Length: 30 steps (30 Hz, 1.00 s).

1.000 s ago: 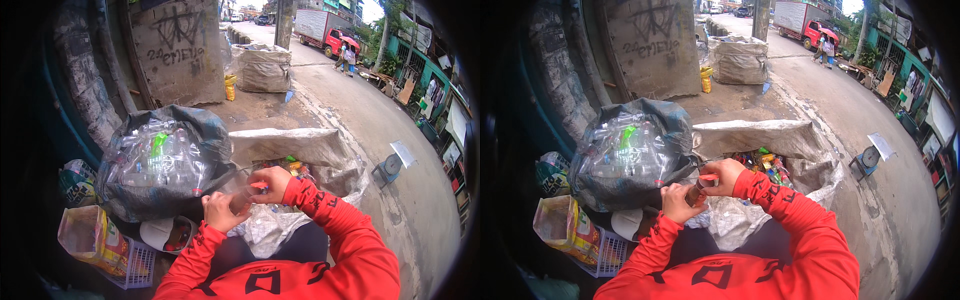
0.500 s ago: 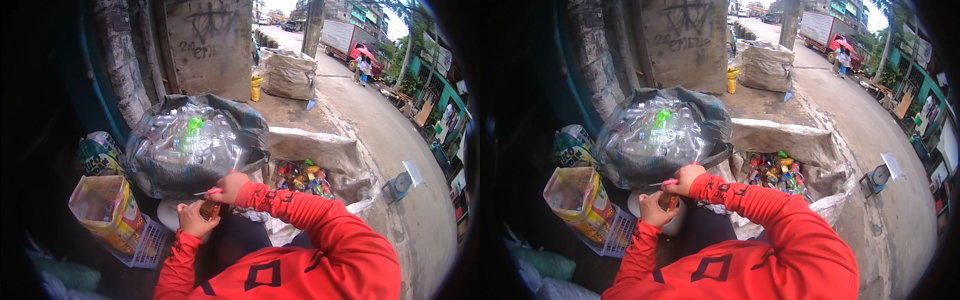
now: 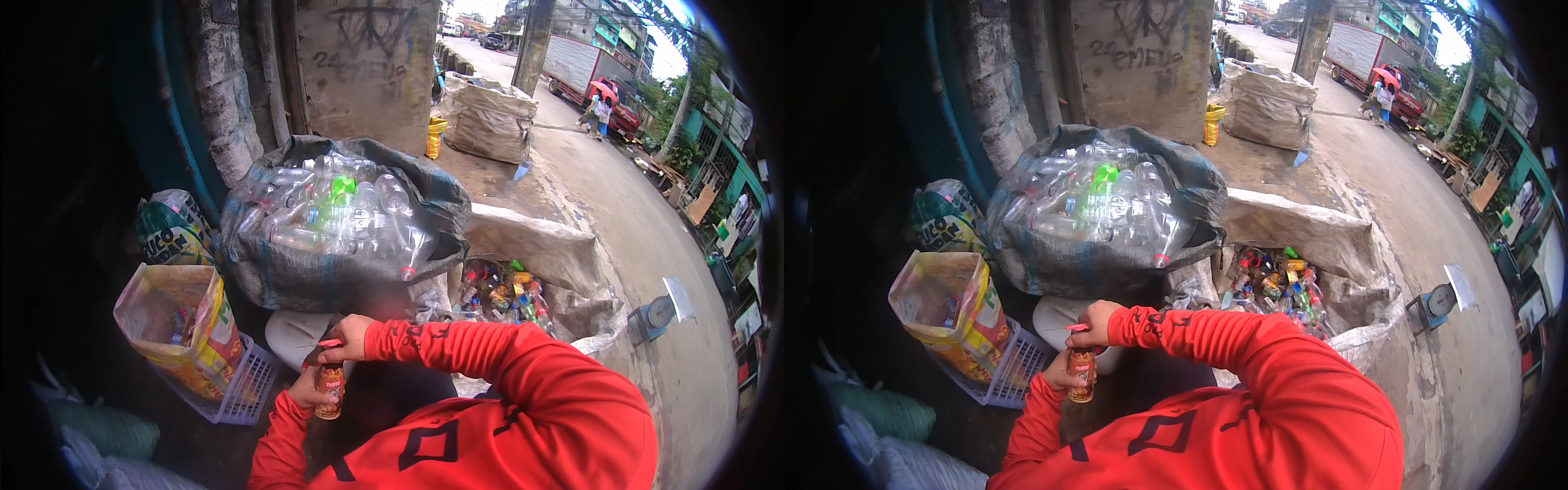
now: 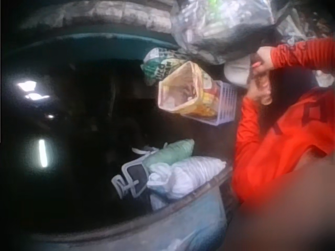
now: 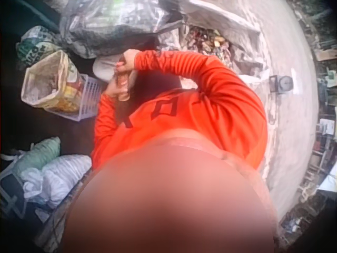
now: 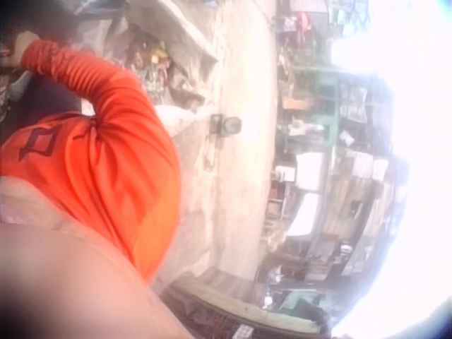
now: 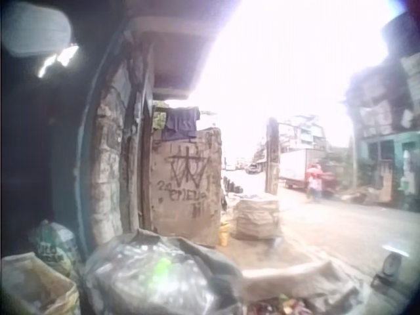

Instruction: The person repeatedly picks up plastic bottles from a large sack, removes labels by hand, and places the bottles into a separate sack. The person handles various bottle types, including clear and colored plastic bottles, and discards labels into a nearby container.

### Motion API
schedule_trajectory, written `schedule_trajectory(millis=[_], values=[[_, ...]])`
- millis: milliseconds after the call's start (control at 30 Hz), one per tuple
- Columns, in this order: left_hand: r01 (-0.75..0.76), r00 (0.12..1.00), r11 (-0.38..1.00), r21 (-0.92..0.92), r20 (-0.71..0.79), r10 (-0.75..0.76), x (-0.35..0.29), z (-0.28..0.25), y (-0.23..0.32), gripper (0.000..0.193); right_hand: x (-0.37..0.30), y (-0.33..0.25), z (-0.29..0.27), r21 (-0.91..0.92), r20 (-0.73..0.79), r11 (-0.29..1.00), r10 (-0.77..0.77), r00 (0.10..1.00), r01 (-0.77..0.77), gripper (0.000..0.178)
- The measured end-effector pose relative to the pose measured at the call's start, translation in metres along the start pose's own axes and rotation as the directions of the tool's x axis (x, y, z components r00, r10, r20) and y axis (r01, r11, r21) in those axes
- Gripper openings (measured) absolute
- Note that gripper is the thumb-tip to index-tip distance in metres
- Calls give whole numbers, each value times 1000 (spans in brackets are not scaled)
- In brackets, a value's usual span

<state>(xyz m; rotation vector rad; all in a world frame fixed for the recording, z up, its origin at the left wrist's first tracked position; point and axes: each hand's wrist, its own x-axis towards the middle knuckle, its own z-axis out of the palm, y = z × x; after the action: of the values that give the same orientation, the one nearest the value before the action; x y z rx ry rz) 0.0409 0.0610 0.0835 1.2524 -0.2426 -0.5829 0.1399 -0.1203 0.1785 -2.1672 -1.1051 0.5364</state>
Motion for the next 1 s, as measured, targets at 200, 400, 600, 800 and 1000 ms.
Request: schedule_trajectory(millis=[200, 400, 600, 800, 1000], values=[[187, 965, 969, -161, 215, -151, -20, -19, -28, 64, 9, 13, 8, 62, 269, 970, -243, 932, 235, 40], [378, 889, 880, -287, 379, -258, -37, -9, -80, 68, -11, 33, 47, 200, 296, 901, -430, 853, 385, 37], [331, 907, 898, -290, 360, -218, -47, -9, -100, 67, -13, 40, 60, 159, 226, 851, -524, 821, 500, 37], [235, 969, 885, -402, 165, -182, -70, -29, -102, 63, 12, 85, 62, 182, 92, 979, -111, 990, 93, 41], [-171, 969, 910, -378, -232, 86, -75, -46, -95, 69, 66, 137, 100, 14, -179, 943, 330, 927, -333, 65]])
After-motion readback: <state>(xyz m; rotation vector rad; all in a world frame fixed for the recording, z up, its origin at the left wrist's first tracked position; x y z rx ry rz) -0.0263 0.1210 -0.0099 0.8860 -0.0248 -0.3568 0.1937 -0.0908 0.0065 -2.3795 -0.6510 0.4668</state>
